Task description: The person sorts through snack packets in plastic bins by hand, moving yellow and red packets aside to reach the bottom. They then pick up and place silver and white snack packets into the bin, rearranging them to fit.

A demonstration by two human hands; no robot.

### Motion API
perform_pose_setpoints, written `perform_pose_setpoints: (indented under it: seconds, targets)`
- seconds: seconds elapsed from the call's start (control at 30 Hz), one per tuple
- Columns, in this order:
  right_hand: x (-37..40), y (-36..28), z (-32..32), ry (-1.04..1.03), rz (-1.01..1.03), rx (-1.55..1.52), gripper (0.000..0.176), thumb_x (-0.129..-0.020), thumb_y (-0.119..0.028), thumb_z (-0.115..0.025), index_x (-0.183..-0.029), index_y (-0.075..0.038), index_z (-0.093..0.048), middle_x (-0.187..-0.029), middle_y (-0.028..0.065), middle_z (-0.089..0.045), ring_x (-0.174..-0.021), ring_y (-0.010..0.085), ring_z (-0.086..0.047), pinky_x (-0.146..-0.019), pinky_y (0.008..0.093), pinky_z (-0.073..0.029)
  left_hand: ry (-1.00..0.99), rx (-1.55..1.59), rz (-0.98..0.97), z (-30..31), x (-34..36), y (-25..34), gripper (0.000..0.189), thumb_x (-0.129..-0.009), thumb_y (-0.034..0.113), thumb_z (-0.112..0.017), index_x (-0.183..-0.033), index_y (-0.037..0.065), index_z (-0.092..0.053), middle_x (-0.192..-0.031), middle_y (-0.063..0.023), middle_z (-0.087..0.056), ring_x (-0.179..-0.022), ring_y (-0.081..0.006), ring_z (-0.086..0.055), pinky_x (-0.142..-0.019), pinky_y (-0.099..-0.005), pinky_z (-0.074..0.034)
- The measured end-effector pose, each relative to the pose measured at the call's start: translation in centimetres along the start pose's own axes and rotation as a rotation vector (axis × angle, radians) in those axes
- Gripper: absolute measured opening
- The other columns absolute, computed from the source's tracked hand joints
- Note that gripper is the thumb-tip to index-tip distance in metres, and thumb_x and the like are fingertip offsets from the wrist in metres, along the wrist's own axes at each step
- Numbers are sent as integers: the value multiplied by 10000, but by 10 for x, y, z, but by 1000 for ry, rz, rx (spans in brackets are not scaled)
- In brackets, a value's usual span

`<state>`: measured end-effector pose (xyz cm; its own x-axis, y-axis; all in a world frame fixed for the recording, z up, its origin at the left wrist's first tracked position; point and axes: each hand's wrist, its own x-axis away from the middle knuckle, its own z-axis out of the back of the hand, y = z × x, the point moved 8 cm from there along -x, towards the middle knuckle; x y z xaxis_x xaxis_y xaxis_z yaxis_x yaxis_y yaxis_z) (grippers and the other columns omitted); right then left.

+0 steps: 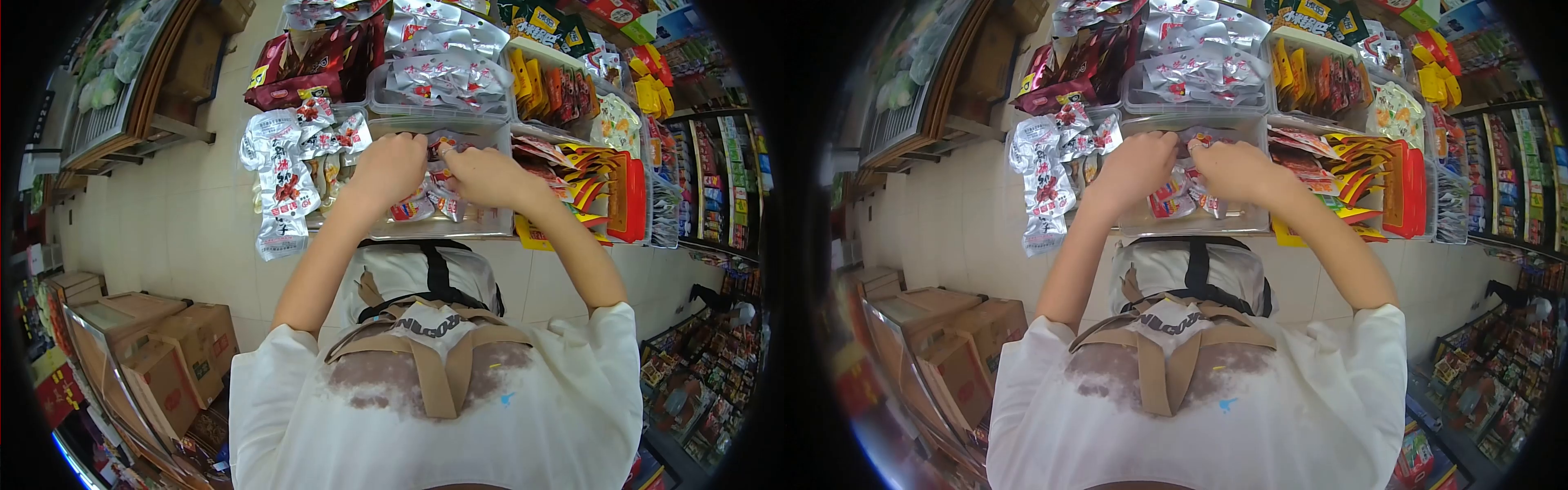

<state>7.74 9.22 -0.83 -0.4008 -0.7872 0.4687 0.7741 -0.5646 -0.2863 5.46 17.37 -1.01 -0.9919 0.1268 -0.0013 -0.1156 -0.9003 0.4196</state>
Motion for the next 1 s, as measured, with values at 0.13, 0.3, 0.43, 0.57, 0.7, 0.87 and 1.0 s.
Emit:
perform_pose_setpoints:
  seconds: [0.13, 0.3, 0.43, 0.57, 0.7, 0.87, 1.0]
  targets:
    - [-1, -3, -11, -169, 33, -181, 370, -777, -174, -559, -1059, 59, -500, -846, 221, -618, -837, 345, -617, -722, 424, -493, -111, 93, 38, -5, -6, -2, 213, -835, 181, -471, -873, -5, -568, -783, -200, -616, -727, -353, -610, -683, -444, -483]
    - [-21, 18, -51, -7, -58, 81, 392, -715, -133, -598, -1058, 42, -526, -964, 212, -580, -926, 332, -580, -744, 423, -496, -262, -109, 85, -39, -2, -8, 263, -828, 227, -495, -911, -9, -578, -805, -193, -623, -739, -339, -623, -689, -434, -493]
    - [-15, 16, -38, 307, -40, 181, 453, -653, -74, -623, -1081, 24, -511, -1031, 184, -514, -943, 312, -540, -714, 405, -501, -216, -188, 98, -57, 3, -14, 288, -792, 246, -546, -942, 1, -569, -884, -178, -612, -802, -318, -627, -695, -424, -496]
    - [-9, 12, -33, 385, -25, 212, 494, -619, -74, -645, -1082, 23, -500, -1019, 176, -499, -918, 291, -530, -690, 385, -495, -212, -246, 101, -62, 3, -15, 318, -760, 249, -587, -958, 1, -560, -920, -164, -597, -840, -302, -620, -708, -411, -486]
    - [-8, 14, -30, 370, -29, 220, 512, -597, -81, -655, -1077, 20, -509, -976, 174, -512, -890, 288, -528, -702, 370, -470, -175, -238, 125, -57, 2, -14, 357, -723, 256, -636, -960, -1, -563, -940, -163, -587, -874, -293, -605, -741, -423, -459]
    - [-6, 16, -30, 187, -61, 290, 505, -588, -94, -661, -1067, 15, -541, -975, 176, -523, -914, 297, -517, -715, 365, -453, -131, -249, 74, -43, 8, -7, 336, -709, 242, -657, -965, 36, -582, -975, -163, -575, -902, -289, -596, -743, -451, -444]
    - [0, 13, -21, 246, -20, 237, 499, -623, -130, -676, -1066, 28, -508, -905, 158, -570, -860, 284, -555, -718, 367, -459, -13, -272, 5, -28, 8, 1, 258, -695, 191, -665, -889, 49, -573, -886, -123, -596, -848, -270, -600, -704, -407, -460]
